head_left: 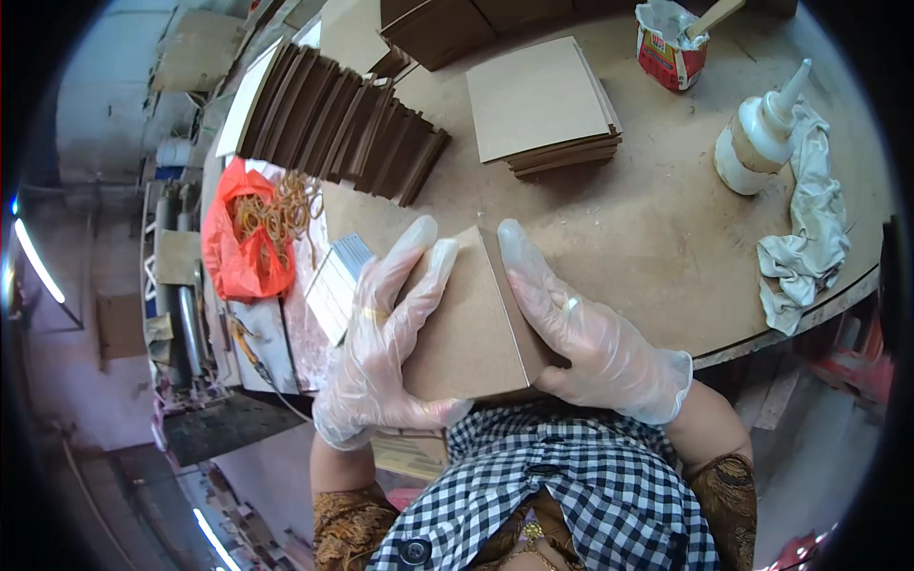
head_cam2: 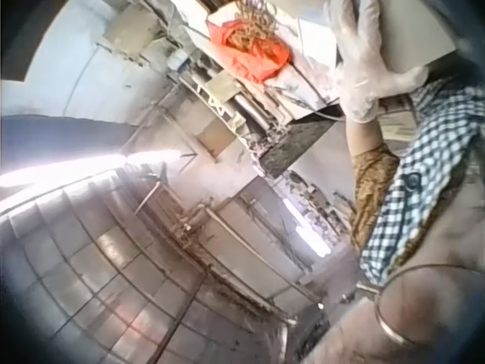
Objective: The person assembles small cardboard boxes by folding flat pieces into shape, inserting a wooden insert, and securing the structure with rubber bands. The person repeats this process for multiple units, stacking completed boxes on the table.
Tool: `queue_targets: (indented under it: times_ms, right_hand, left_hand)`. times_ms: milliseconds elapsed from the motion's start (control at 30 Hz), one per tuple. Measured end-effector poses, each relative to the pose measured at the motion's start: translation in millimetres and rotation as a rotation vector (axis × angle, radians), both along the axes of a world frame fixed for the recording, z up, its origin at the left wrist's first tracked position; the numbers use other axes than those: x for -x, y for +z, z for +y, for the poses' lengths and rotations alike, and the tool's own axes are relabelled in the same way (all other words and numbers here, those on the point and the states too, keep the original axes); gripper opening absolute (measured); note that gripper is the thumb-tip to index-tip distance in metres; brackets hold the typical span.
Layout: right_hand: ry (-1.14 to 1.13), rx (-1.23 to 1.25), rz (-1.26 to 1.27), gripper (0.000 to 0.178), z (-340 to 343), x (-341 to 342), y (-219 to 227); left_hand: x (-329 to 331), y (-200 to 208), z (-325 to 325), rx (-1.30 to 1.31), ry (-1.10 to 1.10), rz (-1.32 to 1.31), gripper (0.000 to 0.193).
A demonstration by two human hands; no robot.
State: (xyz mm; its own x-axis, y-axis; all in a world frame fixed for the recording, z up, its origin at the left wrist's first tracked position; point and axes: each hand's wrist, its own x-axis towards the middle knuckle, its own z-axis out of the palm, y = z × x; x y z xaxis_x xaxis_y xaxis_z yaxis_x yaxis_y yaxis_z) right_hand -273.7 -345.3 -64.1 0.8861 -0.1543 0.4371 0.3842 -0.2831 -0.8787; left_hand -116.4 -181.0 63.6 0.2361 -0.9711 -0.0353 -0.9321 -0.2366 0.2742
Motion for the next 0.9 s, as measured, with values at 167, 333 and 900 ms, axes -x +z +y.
queue_targets:
  times_ms: [167, 333, 900]
  right_hand:
    - [0.079, 0.064, 0.087, 0.102, -19, 8, 26]
    - [0.047, -0.185, 0.095, 0.071, -38, 1, 49]
    - [-0.064, -0.836, 0.108, 0.043, 22, -56, 41]
  left_hand:
    - [-4, 9, 9, 0.053, -0.031, -0.057, 0.132]
    - [1, -34, 25, 0.702, 0.298, 0.502, 0.133]
    - [36, -66, 0, 0.962, 0.538, 1.023, 0.063]
